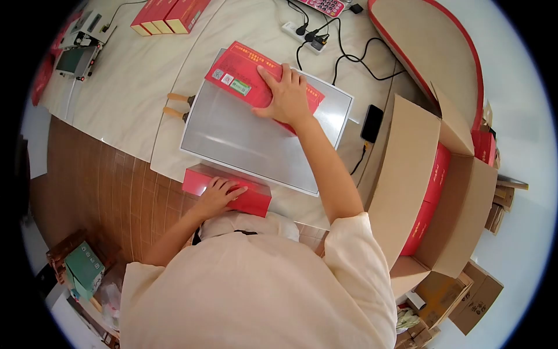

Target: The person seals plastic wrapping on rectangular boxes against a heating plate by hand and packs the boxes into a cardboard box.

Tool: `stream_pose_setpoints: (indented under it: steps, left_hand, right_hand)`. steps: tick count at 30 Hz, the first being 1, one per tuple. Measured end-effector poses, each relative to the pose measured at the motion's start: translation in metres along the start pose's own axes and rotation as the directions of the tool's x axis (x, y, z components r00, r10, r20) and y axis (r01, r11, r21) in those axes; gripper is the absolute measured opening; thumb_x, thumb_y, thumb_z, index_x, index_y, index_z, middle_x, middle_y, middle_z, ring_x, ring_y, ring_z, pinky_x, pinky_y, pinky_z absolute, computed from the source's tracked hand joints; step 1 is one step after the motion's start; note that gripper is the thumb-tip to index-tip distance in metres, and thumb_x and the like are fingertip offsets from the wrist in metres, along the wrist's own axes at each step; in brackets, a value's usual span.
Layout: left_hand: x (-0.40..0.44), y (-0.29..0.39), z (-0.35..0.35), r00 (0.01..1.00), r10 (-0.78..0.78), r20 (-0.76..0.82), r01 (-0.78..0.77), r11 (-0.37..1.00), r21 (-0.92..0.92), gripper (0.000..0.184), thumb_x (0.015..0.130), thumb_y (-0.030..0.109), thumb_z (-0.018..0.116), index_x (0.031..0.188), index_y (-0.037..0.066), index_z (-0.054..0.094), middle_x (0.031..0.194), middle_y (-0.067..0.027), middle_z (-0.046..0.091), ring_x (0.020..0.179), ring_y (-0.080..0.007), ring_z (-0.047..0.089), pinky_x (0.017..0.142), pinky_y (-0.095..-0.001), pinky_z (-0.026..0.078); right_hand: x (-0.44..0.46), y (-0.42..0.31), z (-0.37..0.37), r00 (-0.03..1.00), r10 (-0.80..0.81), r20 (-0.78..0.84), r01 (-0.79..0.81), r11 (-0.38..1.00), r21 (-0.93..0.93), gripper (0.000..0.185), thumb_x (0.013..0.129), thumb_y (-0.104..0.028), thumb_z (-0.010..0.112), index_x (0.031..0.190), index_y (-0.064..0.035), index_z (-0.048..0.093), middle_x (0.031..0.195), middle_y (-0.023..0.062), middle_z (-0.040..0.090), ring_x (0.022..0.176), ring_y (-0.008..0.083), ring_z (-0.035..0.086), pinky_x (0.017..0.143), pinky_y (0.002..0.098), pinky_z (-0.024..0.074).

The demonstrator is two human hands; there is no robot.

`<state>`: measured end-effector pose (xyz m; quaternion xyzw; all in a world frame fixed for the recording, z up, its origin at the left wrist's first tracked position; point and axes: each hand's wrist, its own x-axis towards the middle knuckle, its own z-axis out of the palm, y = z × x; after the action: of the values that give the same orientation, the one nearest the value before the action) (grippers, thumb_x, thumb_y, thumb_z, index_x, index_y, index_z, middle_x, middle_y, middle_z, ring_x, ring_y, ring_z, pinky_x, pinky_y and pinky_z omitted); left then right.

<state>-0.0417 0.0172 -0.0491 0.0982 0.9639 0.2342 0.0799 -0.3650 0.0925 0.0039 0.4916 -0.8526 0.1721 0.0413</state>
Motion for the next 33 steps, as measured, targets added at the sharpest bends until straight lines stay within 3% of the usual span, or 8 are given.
stream_pose_setpoints:
  steps: [7, 9, 21, 25, 27, 28, 31, 33]
  left_hand:
    - [-0.003, 0.009, -0.01, 1.0, -0.026, -0.007, 0.027, 0.998, 0.058, 0.071, 0.073, 0.029, 0.072, 0.137, 0.017, 0.043, 0.133, -0.0095, 0.045, 0.126, -0.0251, 0.039, 0.111, -0.0469, 0.023]
    - [-0.008, 0.01, -0.016, 0.999, -0.041, -0.033, 0.038, 0.994, -0.106, 0.075, 0.072, 0.034, 0.072, 0.137, 0.013, 0.041, 0.137, -0.0106, 0.042, 0.13, -0.026, 0.035, 0.113, -0.0475, 0.02]
    - [-0.052, 0.032, 0.004, 0.803, -0.448, -0.392, 0.312, 0.878, -0.364, 0.046, 0.085, 0.016, 0.059, 0.128, 0.003, 0.047, 0.133, -0.0156, 0.045, 0.126, -0.0342, 0.04, 0.109, -0.0459, 0.028]
    - [-0.048, 0.045, -0.006, 0.755, -0.503, -0.422, 0.304, 0.837, -0.454, 0.041, 0.087, 0.012, 0.056, 0.126, 0.002, 0.049, 0.13, -0.0156, 0.047, 0.124, -0.0347, 0.042, 0.105, -0.0443, 0.032]
    - [-0.041, 0.049, -0.015, 0.738, -0.509, -0.442, 0.307, 0.838, -0.452, 0.036, 0.089, 0.011, 0.053, 0.124, 0.001, 0.05, 0.127, -0.017, 0.049, 0.121, -0.0347, 0.045, 0.101, -0.0414, 0.035]
    - [-0.036, 0.052, -0.02, 0.75, -0.486, -0.448, 0.283, 0.849, -0.447, 0.036, 0.089, 0.011, 0.053, 0.124, 0.001, 0.05, 0.127, -0.017, 0.049, 0.121, -0.0347, 0.045, 0.101, -0.0414, 0.035]
    - [-0.017, 0.055, -0.033, 0.711, -0.56, -0.426, 0.202, 0.742, -0.639, 0.036, 0.092, 0.013, 0.05, 0.126, 0.001, 0.048, 0.126, -0.0171, 0.05, 0.119, -0.0307, 0.047, 0.1, -0.0382, 0.036]
    - [0.0, 0.056, -0.039, 0.706, -0.601, -0.374, 0.043, 0.563, -0.825, 0.036, 0.096, 0.016, 0.046, 0.129, 0.001, 0.045, 0.127, -0.0165, 0.051, 0.118, -0.0255, 0.049, 0.1, -0.0354, 0.036]
  right_hand:
    - [-0.062, -0.025, -0.026, 0.996, 0.061, 0.071, -0.062, 0.998, 0.014, 0.099, 0.052, -0.048, 0.079, 0.14, -0.0278, 0.039, 0.13, 0.0252, 0.036, 0.116, 0.0428, 0.038, 0.099, 0.0531, 0.0275]
    - [-0.08, -0.033, -0.032, 0.997, 0.046, 0.054, -0.048, 0.999, 0.025, 0.1, 0.05, -0.045, 0.08, 0.14, -0.0271, 0.04, 0.13, 0.0248, 0.036, 0.116, 0.0428, 0.037, 0.098, 0.0529, 0.0277]
    - [-0.19, -0.069, -0.077, 0.962, 0.05, 0.267, -0.09, 0.986, 0.142, 0.101, 0.046, -0.036, 0.083, 0.138, -0.021, 0.043, 0.134, 0.0241, 0.032, 0.12, 0.0418, 0.036, 0.1, 0.0512, 0.0285]
    - [-0.202, -0.058, -0.09, 0.937, 0.154, 0.314, -0.262, 0.903, 0.34, 0.1, 0.051, -0.037, 0.082, 0.139, -0.0145, 0.04, 0.135, 0.0208, 0.034, 0.122, 0.0381, 0.037, 0.101, 0.0487, 0.0299]
    - [-0.199, -0.05, -0.091, 0.889, 0.189, 0.417, -0.456, 0.293, 0.84, 0.101, 0.056, -0.041, 0.082, 0.141, -0.0113, 0.037, 0.137, 0.0179, 0.036, 0.123, 0.031, 0.041, 0.102, 0.0417, 0.034]
    - [-0.191, -0.053, -0.114, 0.803, 0.16, 0.574, -0.585, 0.031, 0.811, 0.101, 0.062, -0.046, 0.08, 0.143, -0.0066, 0.033, 0.137, 0.0141, 0.039, 0.123, 0.0254, 0.043, 0.103, 0.0362, 0.0349]
    - [-0.213, -0.025, -0.087, 0.772, 0.057, 0.634, -0.455, -0.647, 0.612, 0.085, 0.068, -0.054, 0.073, 0.131, -0.0039, 0.045, 0.125, 0.0105, 0.054, 0.109, 0.0226, 0.056, 0.09, 0.0369, 0.0485]
    - [-0.207, -0.041, -0.075, 0.902, 0.147, 0.406, -0.131, -0.803, 0.582, 0.066, 0.084, -0.054, 0.057, 0.128, -0.0052, 0.049, 0.122, 0.0096, 0.058, 0.106, 0.0201, 0.058, 0.086, 0.0359, 0.0511]
